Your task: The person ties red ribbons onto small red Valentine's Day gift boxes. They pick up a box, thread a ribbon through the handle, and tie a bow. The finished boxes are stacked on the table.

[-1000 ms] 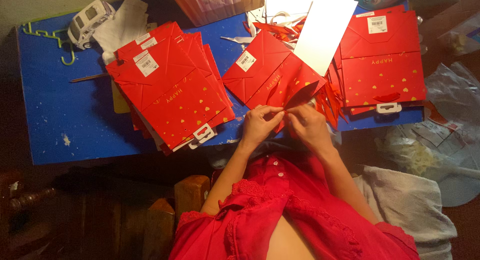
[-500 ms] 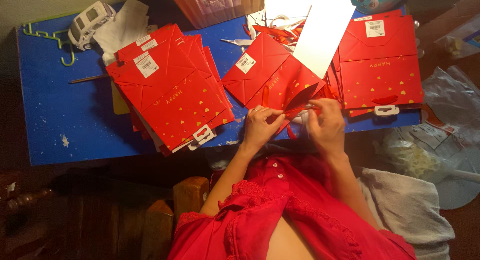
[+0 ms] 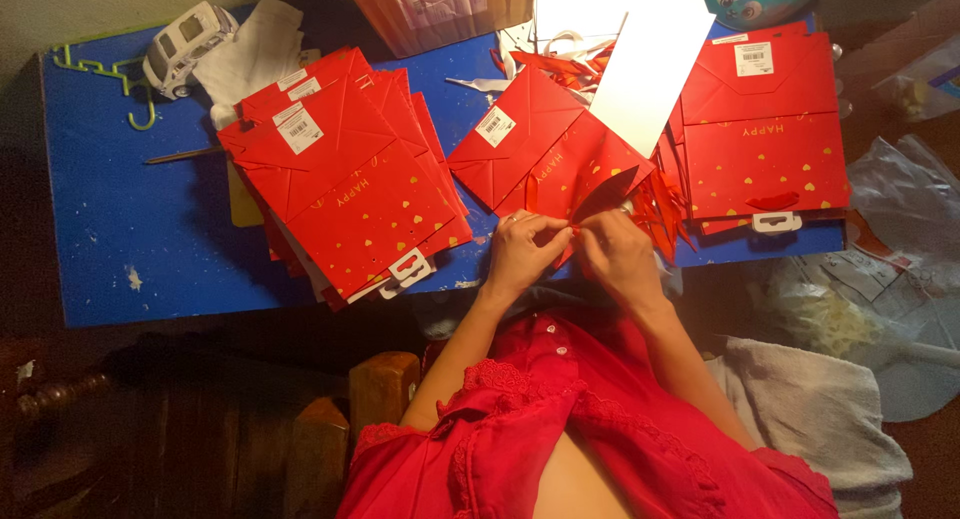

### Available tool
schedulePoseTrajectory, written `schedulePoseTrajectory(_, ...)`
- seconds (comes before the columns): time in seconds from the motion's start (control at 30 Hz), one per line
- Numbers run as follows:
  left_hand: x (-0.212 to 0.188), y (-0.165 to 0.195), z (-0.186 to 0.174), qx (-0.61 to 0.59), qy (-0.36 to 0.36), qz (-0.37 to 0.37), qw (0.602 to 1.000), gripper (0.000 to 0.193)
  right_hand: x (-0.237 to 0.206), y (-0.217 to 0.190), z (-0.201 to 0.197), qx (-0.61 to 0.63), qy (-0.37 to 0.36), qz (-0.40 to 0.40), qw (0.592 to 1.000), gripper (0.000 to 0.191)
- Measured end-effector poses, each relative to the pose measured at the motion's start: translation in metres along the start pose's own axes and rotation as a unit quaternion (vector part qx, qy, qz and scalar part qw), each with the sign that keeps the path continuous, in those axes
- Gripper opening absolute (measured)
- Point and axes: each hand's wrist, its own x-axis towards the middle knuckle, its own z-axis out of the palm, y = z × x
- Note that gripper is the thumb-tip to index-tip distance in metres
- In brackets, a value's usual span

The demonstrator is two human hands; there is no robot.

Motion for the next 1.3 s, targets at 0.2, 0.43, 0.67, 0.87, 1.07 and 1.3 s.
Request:
schedulePoseTrajectory(0.2,0.000,0.001,-0.003,-0.008,0.003,-0.009,1.000,0.016,-0.002,0.009,-0.017,-0.015,0.071,0.012,0.997,0.007)
schedulePoseTrajectory(0.43,0.000,-0.001,0.000,0.006,-0.005,0.001,1.000,0.016,-0.003,-0.009,-0.015,-0.036,0.108,-0.048,0.992,0.020)
schedulePoseTrajectory(0.67,-0.002,-0.009,0.000,-0.020,-0.003,-0.013,1.000,0.018,-0.003,-0.011,0.014,-0.091,0.011,-0.040,0.995,0.021)
schedulePoseTrajectory(0.87,-0.002,-0.004,0.000,0.002,-0.002,0.008,1.000,0.017,-0.006,0.003,0.014,-0.111,0.017,-0.064,0.992,0.006)
schedulePoseTrajectory(1.07,0.000,0.001,-0.003,0.015,-0.013,-0.014,1.000,0.017,-0.004,0.010,-0.002,-0.107,0.064,-0.039,0.991,0.007)
schedulePoseTrajectory(1.3,-0.002,0.001,0.001,0.028,-0.001,-0.001,1.000,0.016,-0.006,0.006,-0.025,-0.119,0.113,0.029,0.986,0.013)
